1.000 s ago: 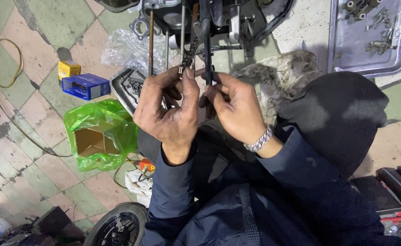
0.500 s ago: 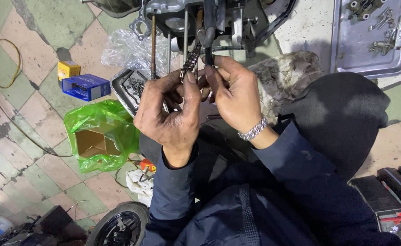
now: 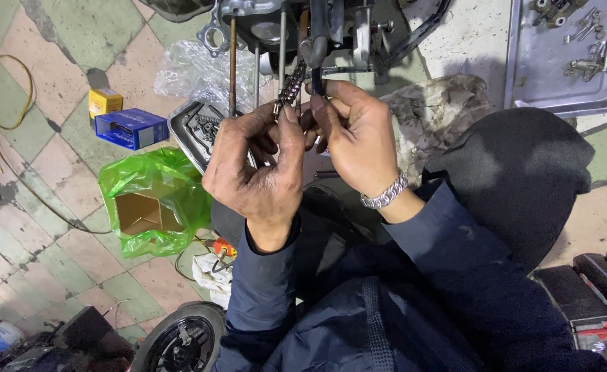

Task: The person places a gasket onto the engine head, then wipes a metal rod with a cloth. They attach a chain to the rod and insert it into the engine. Finally, they clean the cylinder head with a cloth.

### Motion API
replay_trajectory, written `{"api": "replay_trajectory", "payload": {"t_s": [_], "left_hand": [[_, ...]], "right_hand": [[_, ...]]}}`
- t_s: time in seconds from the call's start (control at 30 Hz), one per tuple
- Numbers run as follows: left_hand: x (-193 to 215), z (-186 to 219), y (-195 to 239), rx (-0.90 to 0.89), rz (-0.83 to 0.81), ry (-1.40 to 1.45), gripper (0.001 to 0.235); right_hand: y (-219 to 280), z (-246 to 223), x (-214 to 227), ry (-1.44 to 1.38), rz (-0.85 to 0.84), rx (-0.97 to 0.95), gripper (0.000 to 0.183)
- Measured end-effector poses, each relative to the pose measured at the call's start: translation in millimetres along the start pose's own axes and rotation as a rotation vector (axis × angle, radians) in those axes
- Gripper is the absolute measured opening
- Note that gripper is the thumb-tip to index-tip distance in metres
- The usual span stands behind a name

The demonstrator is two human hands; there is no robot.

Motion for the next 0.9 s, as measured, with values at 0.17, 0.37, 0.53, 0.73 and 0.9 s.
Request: {"api": "replay_trajectory", "payload": {"t_s": [0.17, 0.37, 0.53, 0.73, 0.9], "left_hand": [[0, 0, 1, -0.002, 0.002, 0.005, 0.008], [0, 1, 0, -0.005, 0.006, -0.002, 0.008], [-1, 0, 0, -0.004, 0.003, -0.005, 0.009], [-1, 0, 1, 0.001, 0.002, -0.006, 0.009], [-1, 0, 0, 0.005, 0.009, -0.009, 0.009]], "right_hand": [[-1, 4, 3, -0.020, -0.013, -0.002, 0.020], [-1, 8, 5, -0.046, -0.024, -0.020, 0.021], [-2, 11, 6, -0.031, -0.027, -0.017, 0.021], [-2, 10, 4, -0.020, -0.012, -0.023, 0.019], [-2, 13, 5, -0.027, -0.019, -0.023, 0.019]]}}
Point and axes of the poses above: each hand's wrist, its own y-axis away from the middle knuckle, its own x-axis out of the back of the hand, z = x × y, the point moved 5 cm from there along -y, towards the middle knuckle, and after that the axes turned 5 degrees about -x, right-handed, at the moved point
